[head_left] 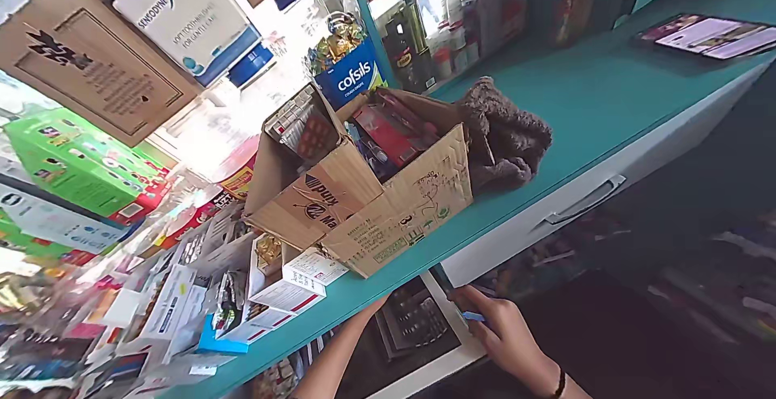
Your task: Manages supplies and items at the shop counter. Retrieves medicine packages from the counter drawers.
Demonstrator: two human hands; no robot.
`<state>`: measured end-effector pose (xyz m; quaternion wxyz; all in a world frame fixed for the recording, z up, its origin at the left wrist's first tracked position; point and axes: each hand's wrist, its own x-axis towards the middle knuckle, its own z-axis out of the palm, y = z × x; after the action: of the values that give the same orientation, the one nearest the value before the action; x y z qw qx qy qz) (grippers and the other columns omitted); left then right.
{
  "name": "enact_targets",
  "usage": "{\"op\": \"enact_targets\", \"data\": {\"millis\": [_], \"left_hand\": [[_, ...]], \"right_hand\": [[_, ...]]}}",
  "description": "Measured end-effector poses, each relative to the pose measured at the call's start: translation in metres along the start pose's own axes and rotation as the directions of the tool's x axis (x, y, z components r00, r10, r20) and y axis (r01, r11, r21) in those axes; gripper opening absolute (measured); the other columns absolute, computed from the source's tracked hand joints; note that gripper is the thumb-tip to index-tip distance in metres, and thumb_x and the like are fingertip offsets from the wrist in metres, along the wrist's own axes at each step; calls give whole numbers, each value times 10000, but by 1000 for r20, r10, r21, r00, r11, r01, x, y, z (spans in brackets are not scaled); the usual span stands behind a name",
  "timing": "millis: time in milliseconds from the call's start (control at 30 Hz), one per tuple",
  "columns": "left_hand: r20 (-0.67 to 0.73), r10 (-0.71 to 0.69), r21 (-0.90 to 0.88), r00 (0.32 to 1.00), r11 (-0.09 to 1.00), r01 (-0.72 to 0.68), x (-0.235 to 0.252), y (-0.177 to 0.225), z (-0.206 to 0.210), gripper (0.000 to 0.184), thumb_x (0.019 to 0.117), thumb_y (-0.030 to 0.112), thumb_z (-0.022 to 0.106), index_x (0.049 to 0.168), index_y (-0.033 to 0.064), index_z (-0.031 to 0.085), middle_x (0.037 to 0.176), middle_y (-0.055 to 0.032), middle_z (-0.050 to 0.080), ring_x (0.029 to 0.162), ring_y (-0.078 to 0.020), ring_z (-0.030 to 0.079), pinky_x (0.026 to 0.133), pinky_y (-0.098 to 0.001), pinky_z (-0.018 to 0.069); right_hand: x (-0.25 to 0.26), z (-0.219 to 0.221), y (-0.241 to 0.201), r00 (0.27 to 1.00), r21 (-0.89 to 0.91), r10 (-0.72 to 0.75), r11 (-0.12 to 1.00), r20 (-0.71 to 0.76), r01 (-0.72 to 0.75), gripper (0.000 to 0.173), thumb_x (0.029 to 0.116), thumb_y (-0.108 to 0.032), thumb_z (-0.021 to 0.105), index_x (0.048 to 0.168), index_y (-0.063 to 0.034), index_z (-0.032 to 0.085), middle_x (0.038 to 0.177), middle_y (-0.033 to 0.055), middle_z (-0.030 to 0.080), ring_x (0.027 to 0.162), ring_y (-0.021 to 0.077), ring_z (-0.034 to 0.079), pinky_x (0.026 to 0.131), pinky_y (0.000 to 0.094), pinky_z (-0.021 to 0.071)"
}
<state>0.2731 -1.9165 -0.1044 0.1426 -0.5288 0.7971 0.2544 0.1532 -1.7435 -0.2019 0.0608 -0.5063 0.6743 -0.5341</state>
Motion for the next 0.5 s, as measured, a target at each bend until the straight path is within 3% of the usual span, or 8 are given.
{"op": "enact_targets", "data": {"millis": [100,200,300,400,500], "left_hand": [[-187,272,8,944,961,-275,53,-56,44,572,1039,335,574,1429,-78,513,1457,-286,522,1423,-360,444,1205,-449,300],[-89,368,-97,926,922,-375,60,-58,39,524,1036,267,583,1432,-70,514,1465,-258,528,1425,-297,453,1209,-393,299],[-116,499,-159,859,844,-512,61,-56,39,488,994,218,635,1363,-96,570,1374,-258,601,1349,-265,535,1167,-363,364],[-129,480,-224,867,838,-497,66,-55,45,550,946,239,709,1361,-94,569,1371,-260,598,1348,-276,533,1172,-401,366],[-89,412,-111,907,901,-420,52,-38,40,544,960,253,692,1359,-97,570,1375,-284,587,1359,-322,524,1174,-460,357]], "right_hand": [[0,0,-1,1000,-3,-3,1000,-6,3,315,864,-190,481,1019,-45,713,648,48,635,490,216,613,449,424,473],[0,0,-1,1000,-4,-2,1000,-6,2,322,858,-190,480,1019,-39,714,644,51,631,491,225,614,446,432,473],[1,0,-2,1000,-10,-5,1000,-5,5,320,866,-197,475,1018,-43,712,635,49,623,488,219,609,445,430,468],[1,0,-2,1000,-12,-9,1000,-3,9,323,871,-199,468,1013,-40,711,630,46,618,489,217,608,445,428,465],[1,-1,-1,1000,-10,-12,1000,-4,12,324,880,-206,467,1014,-41,712,632,46,623,493,222,612,449,432,469]]}}
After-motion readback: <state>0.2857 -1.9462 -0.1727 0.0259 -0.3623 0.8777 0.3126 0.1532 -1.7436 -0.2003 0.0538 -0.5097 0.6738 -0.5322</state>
